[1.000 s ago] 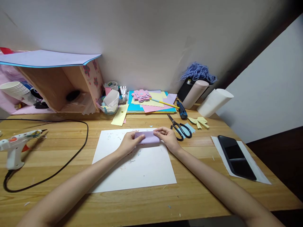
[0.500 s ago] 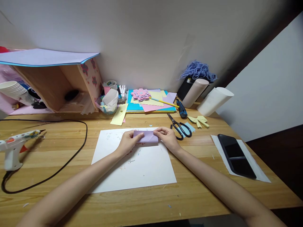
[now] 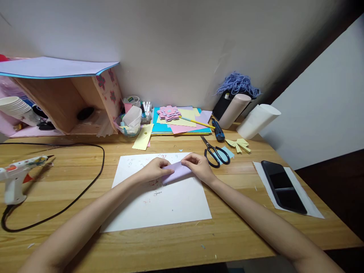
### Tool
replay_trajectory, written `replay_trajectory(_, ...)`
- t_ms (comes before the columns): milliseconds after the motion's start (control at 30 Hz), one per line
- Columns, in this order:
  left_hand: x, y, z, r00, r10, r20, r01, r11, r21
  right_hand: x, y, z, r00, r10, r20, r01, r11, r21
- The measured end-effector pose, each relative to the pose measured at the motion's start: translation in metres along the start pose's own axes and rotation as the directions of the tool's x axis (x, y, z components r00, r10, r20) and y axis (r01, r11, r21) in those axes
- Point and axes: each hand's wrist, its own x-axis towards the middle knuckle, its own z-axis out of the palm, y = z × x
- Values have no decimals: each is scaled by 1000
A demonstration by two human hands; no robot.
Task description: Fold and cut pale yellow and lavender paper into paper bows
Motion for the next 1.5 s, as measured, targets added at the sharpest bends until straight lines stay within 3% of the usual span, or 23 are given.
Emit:
replay_trajectory(100, -1, 2, 2, 999, 1, 46, -1, 1000, 14, -4, -2, 2, 996, -19, 92, 21, 999, -25)
replay_trajectory(300, 0, -2, 13, 996, 91, -25, -87, 989, 118, -4, -3, 2, 989, -12, 147, 14, 1000, -15)
replay_trajectory(433, -3, -1, 21, 978, 111, -177, -78, 979, 187, 2, -8, -3, 979, 98, 178, -118, 987, 105)
replay_trajectory(533, -6, 3, 26, 933, 123, -339, -62, 981, 186, 1, -12, -1, 930, 195, 313, -258, 950, 177)
replay_trajectory(600, -9, 6, 28, 916, 128, -381, -65, 983, 173, -3, -12, 4, 909, 203, 364, -278, 946, 166)
replay_trajectory(767, -11, 9, 31, 919, 118, -377, -39, 977, 210, -13, -9, 16, 936, 199, 289, -248, 958, 145)
replay_trajectory(1067, -7, -1, 34, 888, 110, -447, -46, 988, 150, -11, -9, 19, 949, 243, 200, -286, 931, 228)
replay_trajectory(1500, -6, -8, 34, 895, 160, -416, -57, 967, 249, -9, -9, 15, 950, 226, 216, -275, 932, 238)
